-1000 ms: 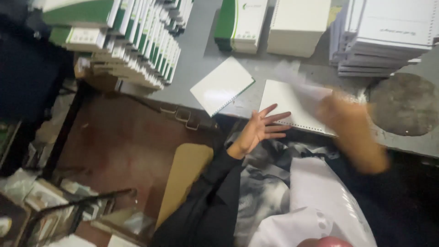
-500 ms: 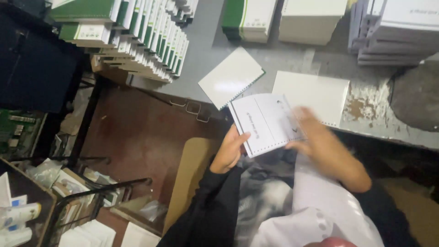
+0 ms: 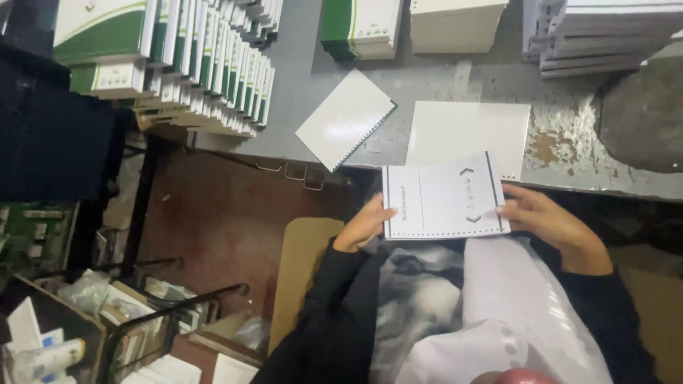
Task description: Manually assembling notebooks by combining covers with paper stacks and organizing them on a workbench.
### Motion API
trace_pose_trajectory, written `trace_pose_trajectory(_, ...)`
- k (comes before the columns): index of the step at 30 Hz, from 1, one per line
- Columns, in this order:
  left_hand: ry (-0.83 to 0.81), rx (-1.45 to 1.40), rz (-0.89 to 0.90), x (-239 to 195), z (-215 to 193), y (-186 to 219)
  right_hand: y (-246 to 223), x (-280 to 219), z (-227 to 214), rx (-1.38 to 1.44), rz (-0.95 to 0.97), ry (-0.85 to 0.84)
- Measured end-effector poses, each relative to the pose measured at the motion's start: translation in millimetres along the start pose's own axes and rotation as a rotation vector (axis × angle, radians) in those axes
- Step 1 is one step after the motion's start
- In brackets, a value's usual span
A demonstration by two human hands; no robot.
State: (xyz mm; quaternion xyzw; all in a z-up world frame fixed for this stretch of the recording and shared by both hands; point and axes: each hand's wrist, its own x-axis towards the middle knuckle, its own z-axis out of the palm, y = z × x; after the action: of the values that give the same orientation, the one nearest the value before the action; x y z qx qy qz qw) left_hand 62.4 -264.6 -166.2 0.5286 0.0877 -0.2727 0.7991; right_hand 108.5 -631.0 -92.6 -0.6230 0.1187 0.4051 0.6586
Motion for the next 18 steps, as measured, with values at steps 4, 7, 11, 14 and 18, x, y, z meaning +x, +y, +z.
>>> trace_pose_trajectory(4, 0.072, 0.532, 0.154, -10.1, 21.6, 21.4, 31.3, 16.9, -6.4, -0.214, -0.307, 0.07)
trace_pose_trajectory(7, 0.18, 0.883, 0.427, 16.4, 32.3, 42.1, 17.9, 24.8, -5.7, -0.501, -0.613, 0.289)
trace_pose_trajectory(11, 0.311, 0.805, 0.578, 73.0, 44.1, 46.1, 11.9, 37.4, -8.2, -0.618, -1.047, 0.676)
trace_pose_trajectory(14, 0.271, 0.748, 0.767, 123.6, 27.0, 21.0, 5.4, 53.7, -5.6, -0.517, -1.095, 0.683)
trace_pose_trajectory(18, 0.235, 0.658, 0.751, 142.1, 16.4, -9.9, 72.6, 112.6, -49.7, -0.687, -1.049, 0.772)
